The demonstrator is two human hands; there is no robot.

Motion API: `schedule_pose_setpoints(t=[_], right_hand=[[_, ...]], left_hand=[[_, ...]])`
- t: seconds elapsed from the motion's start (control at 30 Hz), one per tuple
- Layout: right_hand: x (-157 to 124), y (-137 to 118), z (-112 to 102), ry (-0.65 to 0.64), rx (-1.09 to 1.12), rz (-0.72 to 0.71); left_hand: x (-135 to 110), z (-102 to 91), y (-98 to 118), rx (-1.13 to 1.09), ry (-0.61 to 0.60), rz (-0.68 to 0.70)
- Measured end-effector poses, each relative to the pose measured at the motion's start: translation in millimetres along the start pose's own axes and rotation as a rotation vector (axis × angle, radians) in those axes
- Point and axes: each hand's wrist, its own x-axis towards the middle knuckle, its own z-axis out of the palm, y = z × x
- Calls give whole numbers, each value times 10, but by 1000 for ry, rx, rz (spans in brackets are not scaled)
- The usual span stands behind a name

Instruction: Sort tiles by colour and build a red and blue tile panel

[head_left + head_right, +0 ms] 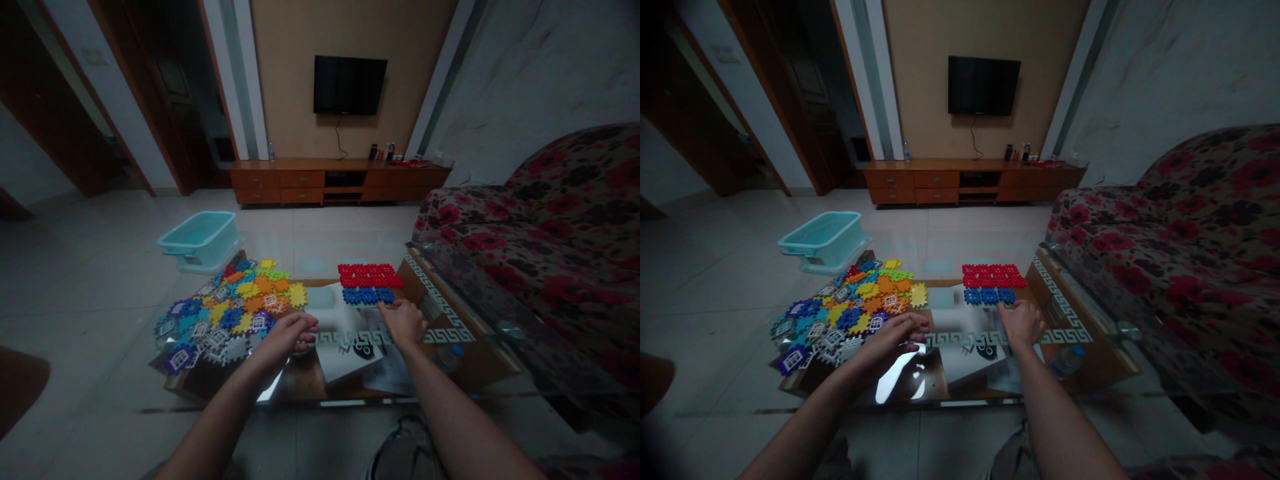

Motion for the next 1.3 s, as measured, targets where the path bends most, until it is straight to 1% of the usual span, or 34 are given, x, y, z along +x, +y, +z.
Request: schedule_pose_setpoints(t=[0.47, 0.77, 1.03, 1.3], right_hand=[[17, 9, 28, -7, 10, 3], [5, 0, 11, -8, 9, 5], [4, -3, 9, -18, 9, 3], [-2, -14, -8, -25, 4, 3]], left_hand=[[26, -12, -24, -8, -6, 6], [39, -18, -34, -9, -14, 8], [-5, 19, 14, -3, -8, 1], [-12, 19, 14, -5, -10, -4]])
